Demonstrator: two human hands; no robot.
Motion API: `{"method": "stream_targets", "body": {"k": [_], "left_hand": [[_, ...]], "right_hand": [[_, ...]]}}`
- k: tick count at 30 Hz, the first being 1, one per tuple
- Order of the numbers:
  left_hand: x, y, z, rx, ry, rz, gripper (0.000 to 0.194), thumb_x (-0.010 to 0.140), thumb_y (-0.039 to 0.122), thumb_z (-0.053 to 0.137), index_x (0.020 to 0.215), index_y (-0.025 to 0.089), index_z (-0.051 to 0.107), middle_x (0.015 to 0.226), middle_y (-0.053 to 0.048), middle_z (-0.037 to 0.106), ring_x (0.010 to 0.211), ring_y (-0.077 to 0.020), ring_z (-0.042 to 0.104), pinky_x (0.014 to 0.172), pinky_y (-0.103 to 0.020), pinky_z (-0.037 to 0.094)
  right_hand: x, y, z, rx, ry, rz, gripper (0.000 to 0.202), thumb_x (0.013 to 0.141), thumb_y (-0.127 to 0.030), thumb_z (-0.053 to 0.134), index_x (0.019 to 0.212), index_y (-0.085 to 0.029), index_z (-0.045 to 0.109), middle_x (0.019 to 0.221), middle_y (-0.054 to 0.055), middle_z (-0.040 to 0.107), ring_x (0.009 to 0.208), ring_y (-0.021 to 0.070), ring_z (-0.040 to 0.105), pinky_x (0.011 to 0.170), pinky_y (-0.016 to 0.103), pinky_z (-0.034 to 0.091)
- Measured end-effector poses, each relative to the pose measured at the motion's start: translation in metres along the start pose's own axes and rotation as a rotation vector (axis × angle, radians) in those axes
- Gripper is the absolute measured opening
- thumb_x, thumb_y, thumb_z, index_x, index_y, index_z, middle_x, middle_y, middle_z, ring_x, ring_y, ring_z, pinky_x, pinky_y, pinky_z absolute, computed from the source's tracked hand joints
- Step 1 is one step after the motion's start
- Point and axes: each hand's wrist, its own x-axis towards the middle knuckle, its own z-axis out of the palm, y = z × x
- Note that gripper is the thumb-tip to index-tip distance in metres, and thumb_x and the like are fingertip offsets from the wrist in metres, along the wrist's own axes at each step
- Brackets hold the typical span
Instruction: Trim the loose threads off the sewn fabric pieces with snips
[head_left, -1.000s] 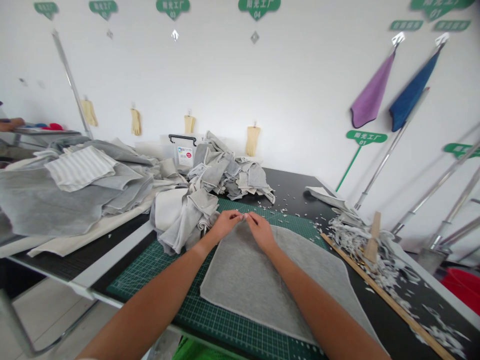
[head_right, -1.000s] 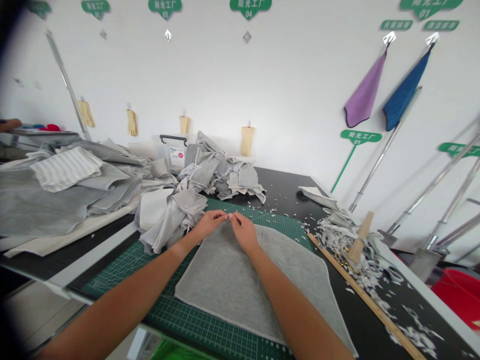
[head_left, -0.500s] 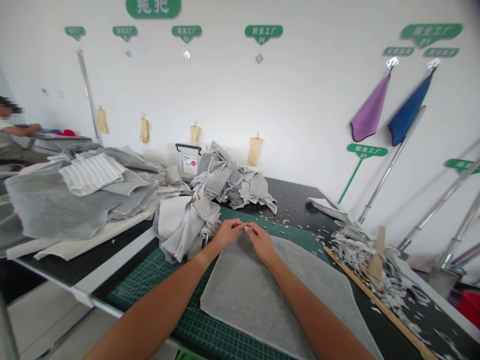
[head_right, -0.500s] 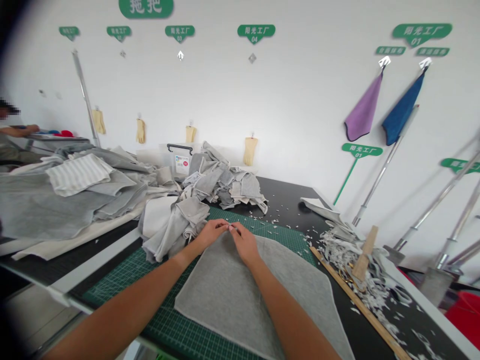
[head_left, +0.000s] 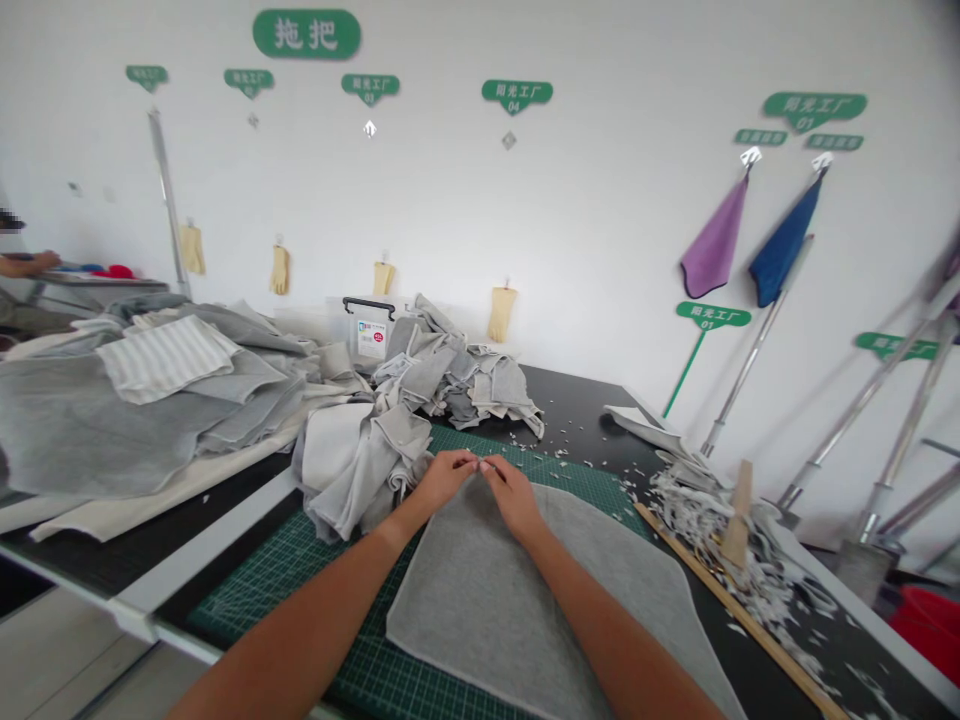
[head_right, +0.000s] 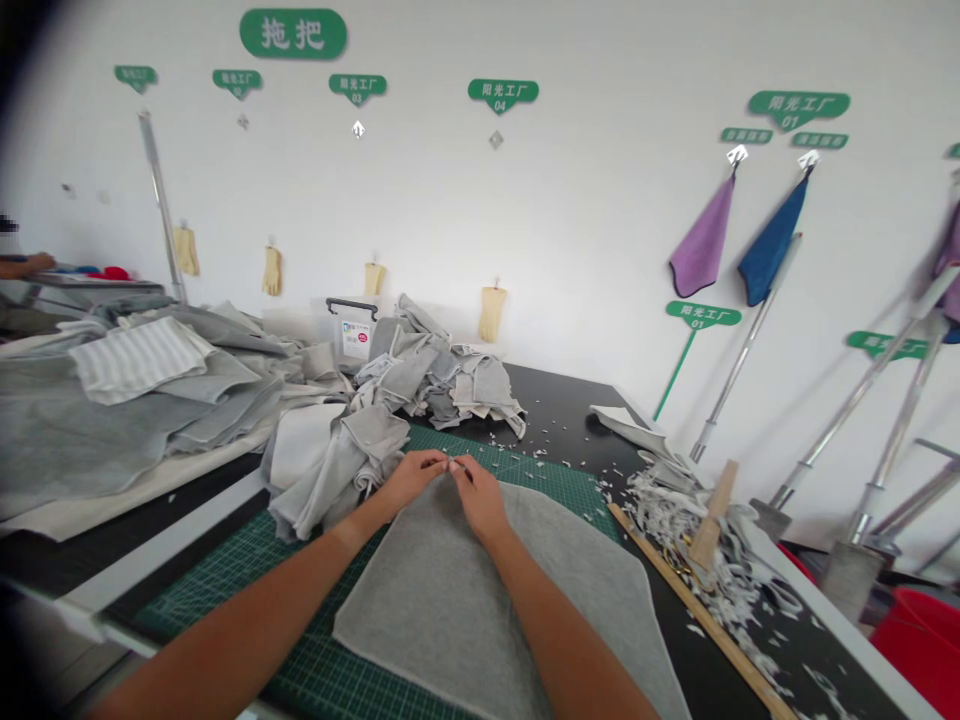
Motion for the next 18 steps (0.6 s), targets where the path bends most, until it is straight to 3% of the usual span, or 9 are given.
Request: {"method": "stream_targets", "body": {"k": [18], "left_hand": [[-0.0001,-0.0018,0.0025,0.025,-0.009,-0.023,0.03,0.086,0.037,0.06,0.09,0.012,0.074,0.084,-0.006,0.073,0.078,-0.0181,0.063,0.073,-0.027,0.047]], "right_hand": [[0.0003,-0.0026,-0.0006,0.007,0.072,0.05,0.041,0.101,-0.051,0.036,0.083,-0.023,0.059,0.075,-0.002,0.057,0.072,0.0162,0.053,0.068,0.025,0.037]]}}
